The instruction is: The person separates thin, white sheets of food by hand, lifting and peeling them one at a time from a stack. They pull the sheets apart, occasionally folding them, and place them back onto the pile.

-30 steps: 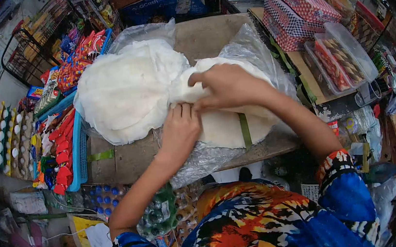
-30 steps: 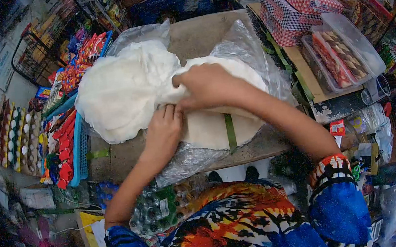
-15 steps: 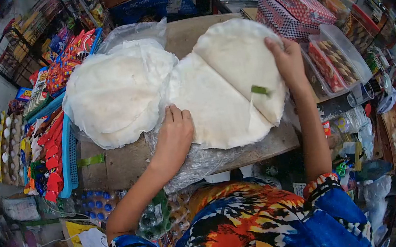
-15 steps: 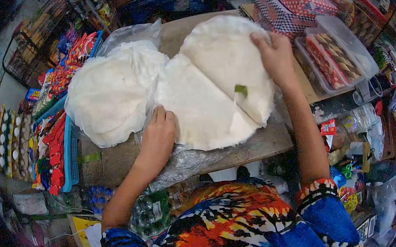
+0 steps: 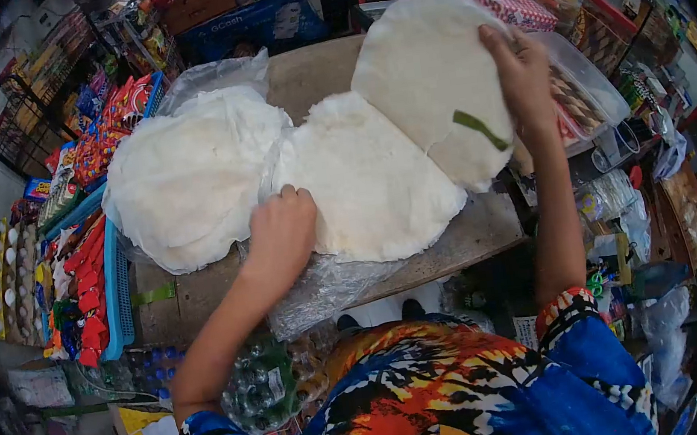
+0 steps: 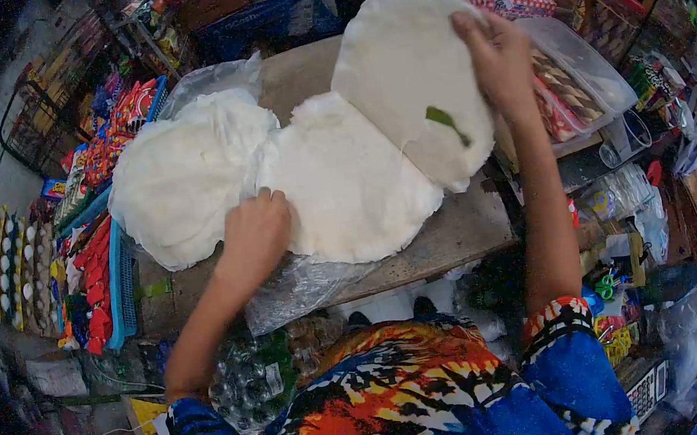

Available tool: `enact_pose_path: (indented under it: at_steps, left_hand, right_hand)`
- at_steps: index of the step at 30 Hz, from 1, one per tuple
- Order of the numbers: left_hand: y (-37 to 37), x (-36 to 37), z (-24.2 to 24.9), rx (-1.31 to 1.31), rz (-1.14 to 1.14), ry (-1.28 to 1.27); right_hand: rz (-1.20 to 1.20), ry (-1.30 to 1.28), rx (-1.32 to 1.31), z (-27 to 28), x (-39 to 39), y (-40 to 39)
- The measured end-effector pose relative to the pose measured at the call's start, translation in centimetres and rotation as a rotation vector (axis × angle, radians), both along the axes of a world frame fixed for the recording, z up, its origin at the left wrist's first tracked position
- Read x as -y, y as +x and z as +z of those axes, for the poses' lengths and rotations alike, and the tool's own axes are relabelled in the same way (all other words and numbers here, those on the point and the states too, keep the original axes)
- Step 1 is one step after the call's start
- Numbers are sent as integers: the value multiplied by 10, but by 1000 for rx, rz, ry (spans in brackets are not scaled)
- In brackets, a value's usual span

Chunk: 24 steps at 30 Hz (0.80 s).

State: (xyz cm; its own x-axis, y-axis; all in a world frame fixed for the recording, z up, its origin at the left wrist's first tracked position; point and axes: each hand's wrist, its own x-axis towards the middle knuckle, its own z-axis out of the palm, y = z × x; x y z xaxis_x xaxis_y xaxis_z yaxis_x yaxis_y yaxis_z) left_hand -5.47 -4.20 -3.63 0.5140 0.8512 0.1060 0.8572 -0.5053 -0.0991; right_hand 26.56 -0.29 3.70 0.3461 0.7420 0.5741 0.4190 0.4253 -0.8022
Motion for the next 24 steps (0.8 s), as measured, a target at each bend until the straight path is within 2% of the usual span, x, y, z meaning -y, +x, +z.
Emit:
enact_pose_path:
  at_steps: [1,2,4,6,7,9,12,13,15,17,20,24]
  left_hand:
    - [4,-6,11,-9,48,-139]
    - [11,-14,11,-8,48,-138]
    - [29,-32,2,355,-271,144]
    - [48,-48,-9,411,-449,190]
    - [56,-50,-19,409,-445,187]
    - [72,-55,-34,432,-439,-64]
    - [74,-57,-41,290,-380,-75]
    - [76,-55,-44,293,-382,-89]
    - [78,-56,-40,290,-312,-71]
    - [78,-55,-41,282,-299,-54]
    - [79,-56,-44,274,-286,-17]
    - [83,-56,-41,299,-258,-5]
  right_hand:
    - [40,3,-7,-1,1,-10]
    - [40,5,-6,-6,-3,-8]
    - [63,25,141,-19,-15,-5]
    - [56,-7,117,-24,-12,-16]
    - [44,-22,109,-26,-9,-21]
    - [15,0,92,-31,-2,-25]
    - [-15,-50,-29,-37,18,-23]
    - [-77,-152,53,-33,33,-24]
    - [-47,-202,46,-37,59,-34]
    - [126,-544,-196,-51,92,-48]
    - [258,-693,-421,-72,132,-76]
    - [252,-637,-552,-78,150,-75]
